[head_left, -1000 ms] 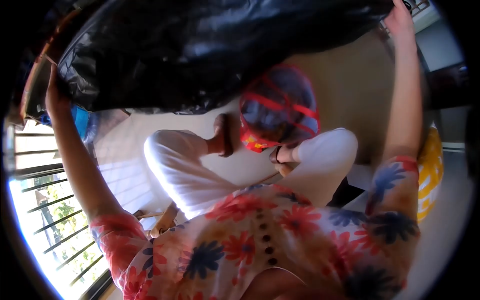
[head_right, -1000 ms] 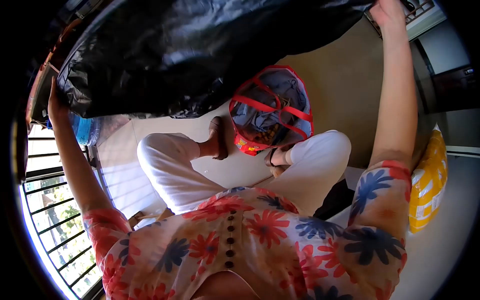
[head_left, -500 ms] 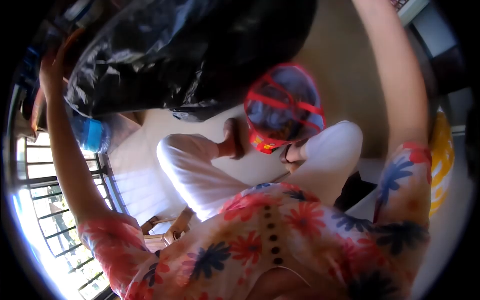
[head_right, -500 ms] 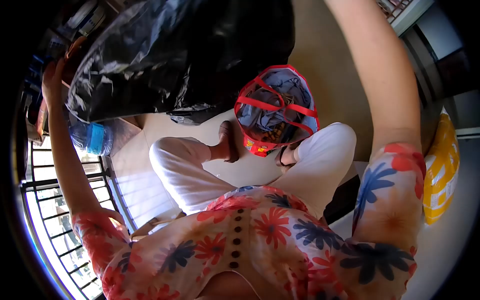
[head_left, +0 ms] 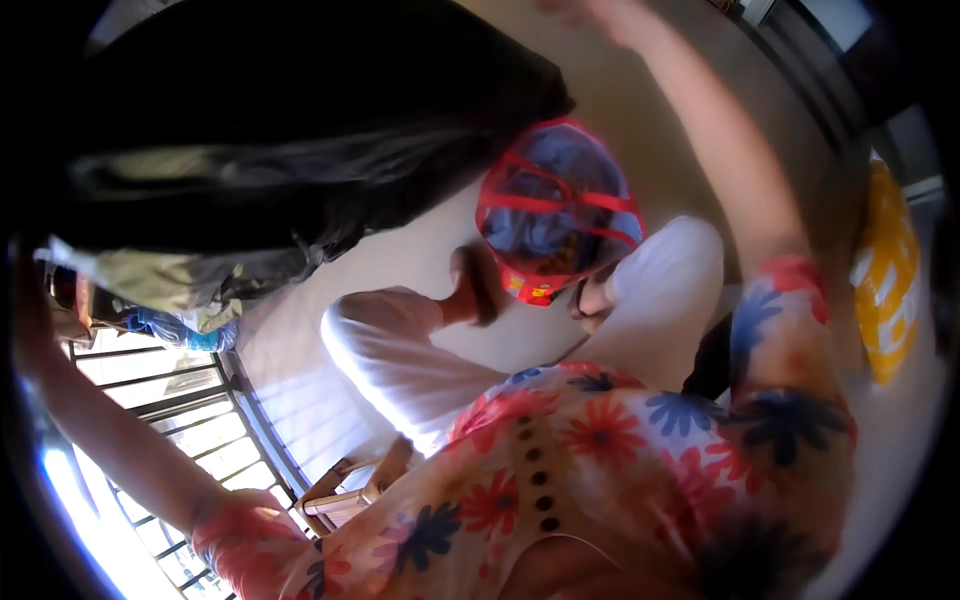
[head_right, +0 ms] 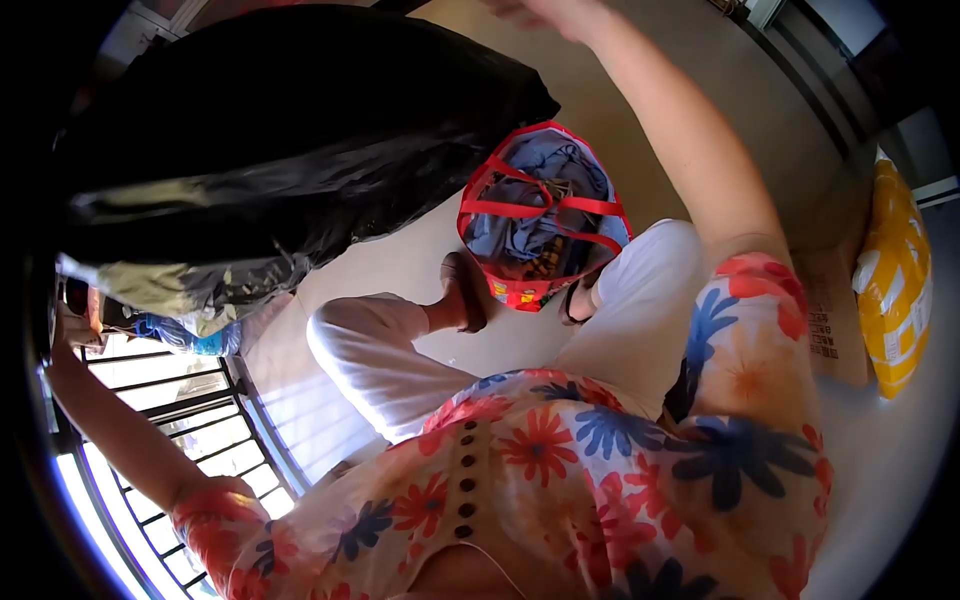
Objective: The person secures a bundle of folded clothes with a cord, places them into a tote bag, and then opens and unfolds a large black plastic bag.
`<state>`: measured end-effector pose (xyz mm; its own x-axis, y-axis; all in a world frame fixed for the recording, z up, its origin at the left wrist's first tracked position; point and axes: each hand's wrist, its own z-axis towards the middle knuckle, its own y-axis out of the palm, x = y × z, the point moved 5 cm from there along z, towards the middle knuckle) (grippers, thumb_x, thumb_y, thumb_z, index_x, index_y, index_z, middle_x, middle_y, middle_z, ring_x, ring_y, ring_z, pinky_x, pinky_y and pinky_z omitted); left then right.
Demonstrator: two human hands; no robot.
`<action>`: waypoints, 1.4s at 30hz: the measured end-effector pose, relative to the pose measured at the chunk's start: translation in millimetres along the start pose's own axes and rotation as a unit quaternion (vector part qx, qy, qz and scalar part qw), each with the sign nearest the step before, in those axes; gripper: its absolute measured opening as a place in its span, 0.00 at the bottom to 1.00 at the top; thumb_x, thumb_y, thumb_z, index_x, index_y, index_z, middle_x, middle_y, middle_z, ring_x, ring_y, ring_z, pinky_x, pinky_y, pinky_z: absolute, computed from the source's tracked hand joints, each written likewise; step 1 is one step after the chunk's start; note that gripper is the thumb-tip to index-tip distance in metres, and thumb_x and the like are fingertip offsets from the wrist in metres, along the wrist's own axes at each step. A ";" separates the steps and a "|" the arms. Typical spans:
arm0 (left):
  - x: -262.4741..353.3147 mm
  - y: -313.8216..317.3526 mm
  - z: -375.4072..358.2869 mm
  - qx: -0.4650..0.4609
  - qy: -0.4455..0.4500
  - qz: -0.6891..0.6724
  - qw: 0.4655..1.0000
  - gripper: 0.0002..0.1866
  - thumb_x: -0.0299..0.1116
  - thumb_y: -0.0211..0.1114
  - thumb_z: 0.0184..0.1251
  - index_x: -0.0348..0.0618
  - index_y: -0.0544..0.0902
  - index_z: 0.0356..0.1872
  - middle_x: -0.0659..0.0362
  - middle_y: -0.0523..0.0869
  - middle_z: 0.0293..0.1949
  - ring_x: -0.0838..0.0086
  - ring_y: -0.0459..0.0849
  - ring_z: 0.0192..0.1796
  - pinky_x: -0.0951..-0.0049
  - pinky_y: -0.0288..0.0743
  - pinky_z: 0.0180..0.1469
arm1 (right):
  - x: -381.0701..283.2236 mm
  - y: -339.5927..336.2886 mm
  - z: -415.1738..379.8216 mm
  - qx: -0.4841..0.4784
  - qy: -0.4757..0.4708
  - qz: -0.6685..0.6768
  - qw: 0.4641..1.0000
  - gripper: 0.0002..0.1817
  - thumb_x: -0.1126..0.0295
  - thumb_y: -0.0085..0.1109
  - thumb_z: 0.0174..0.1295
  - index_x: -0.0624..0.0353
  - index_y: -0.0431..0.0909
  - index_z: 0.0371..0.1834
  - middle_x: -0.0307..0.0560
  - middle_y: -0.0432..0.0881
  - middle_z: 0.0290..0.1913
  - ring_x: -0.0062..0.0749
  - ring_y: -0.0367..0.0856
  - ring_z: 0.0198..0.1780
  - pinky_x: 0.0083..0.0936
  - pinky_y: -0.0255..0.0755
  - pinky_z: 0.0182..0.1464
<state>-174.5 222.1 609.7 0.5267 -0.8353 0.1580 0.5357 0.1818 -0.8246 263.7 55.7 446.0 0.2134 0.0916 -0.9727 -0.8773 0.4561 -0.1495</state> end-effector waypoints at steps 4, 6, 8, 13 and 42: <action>-106.7 -71.8 -34.9 0.047 -0.127 0.043 0.990 0.24 0.39 0.62 0.53 0.36 0.72 0.48 0.50 0.80 0.39 0.70 0.77 0.42 0.67 0.69 0.47 | 235.3 -88.1 -33.7 0.135 0.261 -0.060 0.954 0.36 0.35 0.49 0.48 0.46 0.66 0.55 0.37 0.70 0.52 0.29 0.65 0.53 0.37 0.61 0.48; -153.8 -108.8 -53.0 0.074 -0.183 0.057 0.979 0.23 0.39 0.62 0.53 0.36 0.73 0.48 0.50 0.80 0.39 0.70 0.77 0.42 0.67 0.70 0.46 | 279.6 -90.9 -48.5 0.169 0.308 -0.017 0.936 0.44 0.31 0.47 0.46 0.46 0.57 0.62 0.43 0.67 0.57 0.35 0.65 0.54 0.45 0.59 0.51; -194.1 -142.2 -71.5 0.100 -0.231 0.066 0.966 0.22 0.39 0.62 0.53 0.37 0.73 0.47 0.51 0.80 0.38 0.71 0.78 0.41 0.68 0.70 0.45 | 293.1 -75.8 -55.5 0.193 0.351 0.103 0.911 0.38 0.37 0.50 0.50 0.48 0.61 0.60 0.45 0.68 0.56 0.37 0.65 0.55 0.48 0.59 0.52; -265.2 -188.5 -104.6 0.139 -0.311 0.068 0.938 0.20 0.38 0.61 0.54 0.37 0.73 0.45 0.52 0.80 0.37 0.71 0.78 0.39 0.68 0.70 0.43 | 295.7 -39.9 -18.6 0.109 0.167 0.216 0.956 0.25 0.56 0.55 0.55 0.53 0.68 0.55 0.47 0.77 0.44 0.35 0.76 0.41 0.33 0.72 0.41; -299.0 -155.1 -89.9 0.187 -0.347 -0.021 0.919 0.11 0.37 0.56 0.61 0.40 0.77 0.36 0.58 0.80 0.28 0.74 0.78 0.29 0.73 0.73 0.33 | 239.6 -173.8 -26.3 0.219 0.114 0.380 0.892 0.15 0.70 0.58 0.55 0.67 0.74 0.43 0.53 0.78 0.44 0.38 0.79 0.42 0.35 0.74 0.46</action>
<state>-474.4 396.9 641.6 0.7246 -0.3370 0.6012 0.6864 0.4307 -0.5859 456.0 -24.8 234.4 -0.5079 0.3606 -0.7823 -0.4694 0.6457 0.6023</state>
